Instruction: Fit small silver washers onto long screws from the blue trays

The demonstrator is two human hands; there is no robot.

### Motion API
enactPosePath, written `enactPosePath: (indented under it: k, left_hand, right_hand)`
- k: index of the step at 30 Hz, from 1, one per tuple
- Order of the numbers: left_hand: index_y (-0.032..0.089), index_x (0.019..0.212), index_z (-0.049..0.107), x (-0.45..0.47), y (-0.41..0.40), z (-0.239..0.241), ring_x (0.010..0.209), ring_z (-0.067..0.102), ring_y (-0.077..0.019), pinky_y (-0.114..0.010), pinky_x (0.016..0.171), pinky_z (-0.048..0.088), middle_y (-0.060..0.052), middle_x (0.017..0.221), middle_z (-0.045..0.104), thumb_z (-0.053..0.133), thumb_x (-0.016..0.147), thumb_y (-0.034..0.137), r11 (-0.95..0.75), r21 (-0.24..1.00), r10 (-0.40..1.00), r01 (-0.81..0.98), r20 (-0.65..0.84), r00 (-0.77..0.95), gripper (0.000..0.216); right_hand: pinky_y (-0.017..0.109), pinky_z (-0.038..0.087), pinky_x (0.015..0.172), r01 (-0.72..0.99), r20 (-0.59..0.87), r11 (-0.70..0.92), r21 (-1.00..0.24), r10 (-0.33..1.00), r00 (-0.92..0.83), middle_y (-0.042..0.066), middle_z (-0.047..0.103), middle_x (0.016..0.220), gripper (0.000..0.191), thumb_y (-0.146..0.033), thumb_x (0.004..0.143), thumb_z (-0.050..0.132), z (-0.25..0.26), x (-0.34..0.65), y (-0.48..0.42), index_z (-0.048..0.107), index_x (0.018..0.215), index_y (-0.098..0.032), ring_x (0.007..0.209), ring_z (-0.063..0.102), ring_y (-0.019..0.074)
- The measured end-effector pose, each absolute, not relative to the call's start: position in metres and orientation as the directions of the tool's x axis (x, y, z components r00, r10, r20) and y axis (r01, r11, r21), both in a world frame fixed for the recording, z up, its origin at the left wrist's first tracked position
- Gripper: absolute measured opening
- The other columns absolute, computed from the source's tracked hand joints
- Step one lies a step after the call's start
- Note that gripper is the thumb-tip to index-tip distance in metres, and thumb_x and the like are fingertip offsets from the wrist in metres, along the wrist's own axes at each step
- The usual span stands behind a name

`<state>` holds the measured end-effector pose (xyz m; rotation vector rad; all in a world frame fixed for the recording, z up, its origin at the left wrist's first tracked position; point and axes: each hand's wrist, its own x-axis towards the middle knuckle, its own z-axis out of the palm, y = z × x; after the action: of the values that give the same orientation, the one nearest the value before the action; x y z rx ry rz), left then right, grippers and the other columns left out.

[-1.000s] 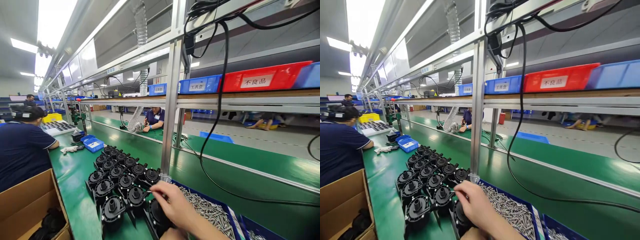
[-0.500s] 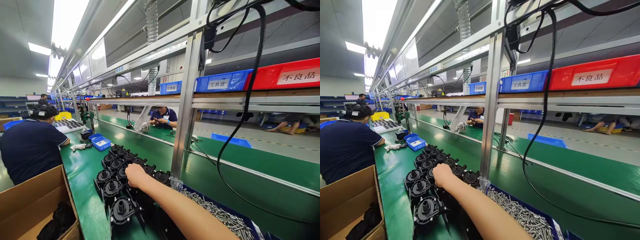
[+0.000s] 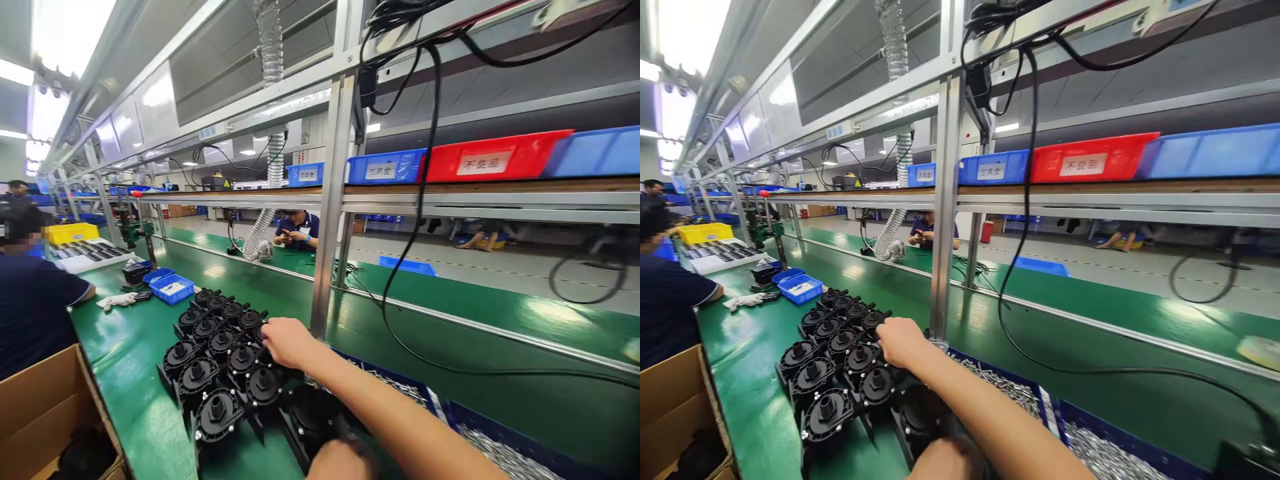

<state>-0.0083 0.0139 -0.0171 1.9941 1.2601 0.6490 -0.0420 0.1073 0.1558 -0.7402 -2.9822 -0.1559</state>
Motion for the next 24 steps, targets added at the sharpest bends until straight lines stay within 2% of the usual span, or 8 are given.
enactPosePath:
  k: [3, 5, 9, 11, 13, 15, 18, 24]
  left_hand:
    - [0.012, 0.104, 0.07, 0.001, 0.018, -0.013, 0.105, 0.068, -0.0353, -0.051, 0.092, 0.054, -0.02, 0.113, 0.071, 0.062, 0.09, 0.011, -0.285, 0.654, 0.928, 0.7, 0.007, 0.372, 0.016]
    - [0.012, 0.104, 0.07, 0.003, 0.017, -0.01, 0.105, 0.068, -0.0391, -0.049, 0.088, 0.053, -0.022, 0.114, 0.07, 0.055, 0.089, 0.009, -0.306, 0.608, 0.931, 0.732, 0.031, 0.364, 0.021]
    - [0.017, 0.095, 0.067, 0.001, 0.012, -0.011, 0.095, 0.069, -0.0298, -0.036, 0.078, 0.048, -0.013, 0.103, 0.073, 0.051, 0.089, 0.011, -0.386, 0.606, 0.92, 0.696, 0.192, 0.343, 0.018]
    - [0.018, 0.088, 0.065, 0.0, 0.011, -0.014, 0.087, 0.067, -0.0247, -0.032, 0.075, 0.045, -0.01, 0.094, 0.072, 0.051, 0.088, 0.011, -0.429, 0.642, 0.903, 0.635, 0.289, 0.319, 0.016]
    - [0.019, 0.087, 0.063, 0.0, 0.01, -0.016, 0.082, 0.063, -0.0216, -0.03, 0.073, 0.042, -0.008, 0.088, 0.07, 0.051, 0.089, 0.014, -0.443, 0.681, 0.896, 0.583, 0.329, 0.297, 0.013]
    - [0.019, 0.086, 0.062, 0.001, 0.012, -0.019, 0.077, 0.059, -0.0198, -0.029, 0.072, 0.04, -0.006, 0.084, 0.068, 0.052, 0.091, 0.018, -0.415, 0.724, 0.909, 0.551, 0.308, 0.279, 0.011]
    - [0.018, 0.084, 0.062, 0.004, 0.018, -0.03, 0.066, 0.051, -0.0164, -0.027, 0.063, 0.035, -0.004, 0.077, 0.064, 0.057, 0.092, 0.03, -0.337, 0.806, 0.938, 0.487, 0.241, 0.251, 0.015]
    - [0.016, 0.083, 0.063, 0.008, 0.028, -0.055, 0.061, 0.05, -0.0149, -0.025, 0.058, 0.034, -0.006, 0.073, 0.063, 0.06, 0.091, 0.059, -0.263, 0.917, 0.956, 0.299, 0.206, 0.21, 0.045]
  right_hand:
    - [0.044, 0.06, 0.089, 0.673, -0.025, 0.735, 0.087, 0.677, -0.736, 0.01, 0.076, 0.103, 0.016, -0.027, 0.103, 0.068, 0.155, 0.037, 0.123, 0.074, 0.099, -0.012, 0.098, 0.073, 0.0257]
    - [0.043, 0.061, 0.086, 0.764, -0.115, 0.641, 0.081, 0.767, -0.631, 0.008, 0.076, 0.097, 0.012, -0.023, 0.095, 0.079, 0.146, 0.083, 0.127, 0.074, 0.094, -0.012, 0.092, 0.074, 0.025]
    - [0.041, 0.059, 0.087, 0.816, -0.161, 0.575, -0.058, 0.802, -0.576, 0.011, 0.078, 0.105, 0.036, -0.02, 0.078, 0.093, 0.12, 0.139, 0.124, 0.077, 0.109, -0.015, 0.099, 0.074, 0.0295]
    - [0.034, 0.056, 0.084, 0.805, -0.113, 0.568, -0.171, 0.801, -0.589, 0.01, 0.079, 0.108, 0.042, -0.019, 0.077, 0.092, 0.108, 0.149, 0.122, 0.077, 0.116, -0.02, 0.1, 0.074, 0.0289]
    - [0.029, 0.053, 0.079, 0.787, -0.052, 0.55, -0.278, 0.81, -0.584, 0.007, 0.08, 0.102, 0.032, -0.015, 0.078, 0.088, 0.099, 0.155, 0.121, 0.08, 0.108, -0.022, 0.095, 0.075, 0.0265]
    - [0.028, 0.051, 0.077, 0.771, 0.021, 0.515, -0.374, 0.836, -0.548, 0.006, 0.08, 0.093, 0.019, -0.01, 0.081, 0.079, 0.091, 0.161, 0.121, 0.082, 0.096, -0.021, 0.089, 0.074, 0.0251]
    - [0.031, 0.05, 0.081, 0.73, 0.129, 0.439, -0.524, 0.888, -0.441, 0.007, 0.08, 0.088, 0.022, -0.007, 0.086, 0.063, 0.079, 0.173, 0.122, 0.082, 0.087, -0.019, 0.088, 0.073, 0.0256]
    - [0.032, 0.054, 0.063, 0.432, 0.128, 0.263, -0.863, 0.94, -0.316, 0.006, 0.073, 0.07, 0.024, -0.029, 0.084, 0.067, 0.059, 0.198, 0.123, 0.08, 0.097, -0.013, 0.068, 0.069, 0.0238]
